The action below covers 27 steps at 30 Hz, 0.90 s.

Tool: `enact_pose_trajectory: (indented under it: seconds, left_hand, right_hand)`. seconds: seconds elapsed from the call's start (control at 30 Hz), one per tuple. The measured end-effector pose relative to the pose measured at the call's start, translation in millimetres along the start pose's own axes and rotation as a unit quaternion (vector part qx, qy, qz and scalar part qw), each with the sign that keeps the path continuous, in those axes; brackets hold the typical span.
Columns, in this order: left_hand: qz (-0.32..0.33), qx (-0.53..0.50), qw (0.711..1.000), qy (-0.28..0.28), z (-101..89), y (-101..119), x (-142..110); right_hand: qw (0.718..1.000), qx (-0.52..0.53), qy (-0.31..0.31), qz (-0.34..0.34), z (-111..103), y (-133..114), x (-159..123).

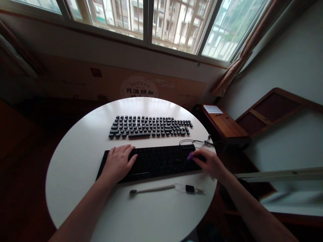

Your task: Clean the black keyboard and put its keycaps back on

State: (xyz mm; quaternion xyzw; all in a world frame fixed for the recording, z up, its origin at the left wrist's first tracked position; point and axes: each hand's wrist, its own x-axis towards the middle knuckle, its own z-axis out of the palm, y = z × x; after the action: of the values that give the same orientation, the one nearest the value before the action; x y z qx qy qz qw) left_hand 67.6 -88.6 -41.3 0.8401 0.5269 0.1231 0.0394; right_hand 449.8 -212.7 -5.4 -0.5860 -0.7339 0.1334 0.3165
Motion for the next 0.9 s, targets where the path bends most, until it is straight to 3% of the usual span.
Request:
enact_pose_trajectory:
  seconds: [0.13, 0.4, 0.57, 0.8, 0.9]
  left_hand:
    - [-0.003, -0.001, 1.000, -0.003, -0.4, 0.8, 0.4]
    - [0.002, -0.007, 1.000, 0.004, 1.0, -0.5, 0.7]
    - [0.005, -0.009, 1.000, 0.009, 3.3, -1.5, 0.9]
    - [0.006, 0.000, 1.000, 0.009, 2.7, -0.2, 0.1]
    - [0.005, -0.003, 1.000, 0.010, 2.9, -0.3, -0.2]
  right_hand:
    - [0.989, -0.101, -0.100, -0.040, 14.0, 0.2, -4.1]
    - [0.976, -0.150, -0.144, -0.069, 26.3, -10.5, -1.1]
    - [0.986, -0.091, -0.128, -0.056, 35.1, -20.7, 2.5]
    - [0.979, -0.139, -0.133, -0.068, 26.8, -21.9, 3.9]
    - [0.990, -0.085, -0.093, -0.058, 25.0, -22.3, 5.5]
